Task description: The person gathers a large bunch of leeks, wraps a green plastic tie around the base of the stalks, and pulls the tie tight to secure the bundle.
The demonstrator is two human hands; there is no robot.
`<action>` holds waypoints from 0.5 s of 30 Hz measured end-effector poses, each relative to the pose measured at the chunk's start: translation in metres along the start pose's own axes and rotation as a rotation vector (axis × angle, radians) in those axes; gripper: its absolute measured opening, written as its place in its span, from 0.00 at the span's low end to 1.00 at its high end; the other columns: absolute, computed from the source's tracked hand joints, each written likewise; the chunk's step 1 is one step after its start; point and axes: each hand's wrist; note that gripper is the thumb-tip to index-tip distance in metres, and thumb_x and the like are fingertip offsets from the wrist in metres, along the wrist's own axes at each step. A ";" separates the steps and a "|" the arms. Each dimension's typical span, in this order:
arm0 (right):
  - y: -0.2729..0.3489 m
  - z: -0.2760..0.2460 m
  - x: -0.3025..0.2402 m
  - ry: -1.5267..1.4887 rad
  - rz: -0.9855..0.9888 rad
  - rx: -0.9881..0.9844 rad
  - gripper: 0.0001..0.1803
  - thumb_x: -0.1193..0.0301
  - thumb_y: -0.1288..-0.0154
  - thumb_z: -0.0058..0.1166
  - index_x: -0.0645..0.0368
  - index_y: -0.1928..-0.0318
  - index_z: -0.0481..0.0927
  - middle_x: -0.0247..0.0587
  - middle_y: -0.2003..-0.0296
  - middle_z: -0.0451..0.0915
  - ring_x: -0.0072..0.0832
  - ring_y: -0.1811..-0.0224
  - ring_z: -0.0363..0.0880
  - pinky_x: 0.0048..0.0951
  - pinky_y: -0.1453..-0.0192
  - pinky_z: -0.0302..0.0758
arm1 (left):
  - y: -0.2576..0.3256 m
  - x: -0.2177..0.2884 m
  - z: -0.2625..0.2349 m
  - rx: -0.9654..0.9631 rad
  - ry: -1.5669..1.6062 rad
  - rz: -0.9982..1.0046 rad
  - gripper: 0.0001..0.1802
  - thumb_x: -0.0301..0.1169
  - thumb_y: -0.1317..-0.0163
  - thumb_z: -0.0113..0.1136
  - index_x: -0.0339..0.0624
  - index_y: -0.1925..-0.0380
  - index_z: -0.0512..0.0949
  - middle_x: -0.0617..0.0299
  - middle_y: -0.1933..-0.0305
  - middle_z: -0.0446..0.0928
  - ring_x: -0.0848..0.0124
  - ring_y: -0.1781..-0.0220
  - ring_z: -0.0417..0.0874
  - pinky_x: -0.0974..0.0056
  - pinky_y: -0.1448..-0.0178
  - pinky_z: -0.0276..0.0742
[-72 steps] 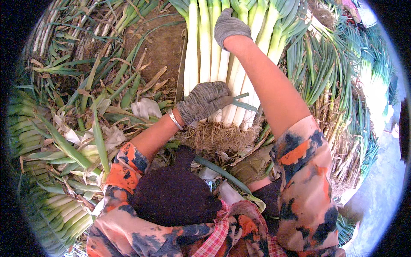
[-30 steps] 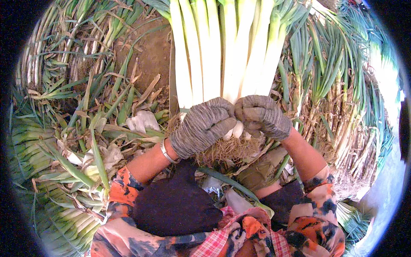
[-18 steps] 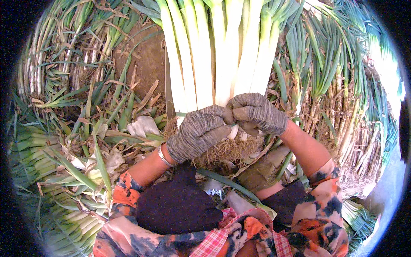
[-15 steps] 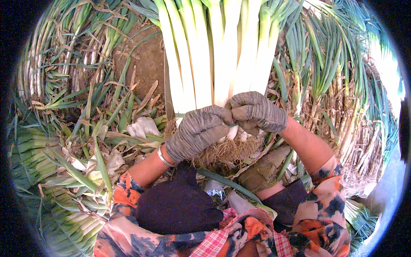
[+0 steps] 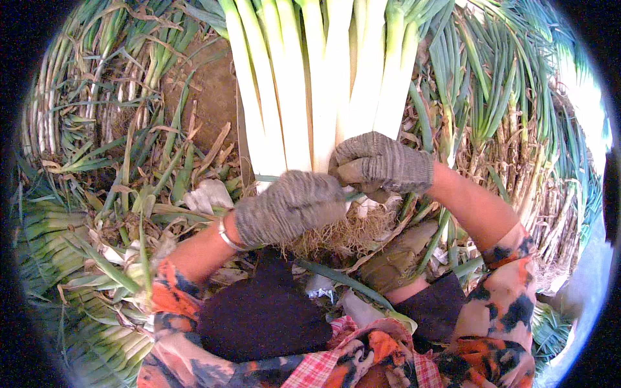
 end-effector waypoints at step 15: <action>0.008 0.086 0.028 1.014 -0.202 0.479 0.08 0.71 0.48 0.50 0.61 0.67 0.71 0.44 0.66 0.73 0.40 0.70 0.76 0.37 0.73 0.73 | 0.030 -0.031 -0.003 0.368 -0.221 -0.287 0.09 0.27 0.46 0.55 0.39 0.64 0.77 0.56 0.64 0.78 0.63 0.63 0.79 0.62 0.58 0.75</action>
Point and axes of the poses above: each hand's wrist, its own y-axis away from the middle knuckle, its own z-axis out of the palm, x = y × z
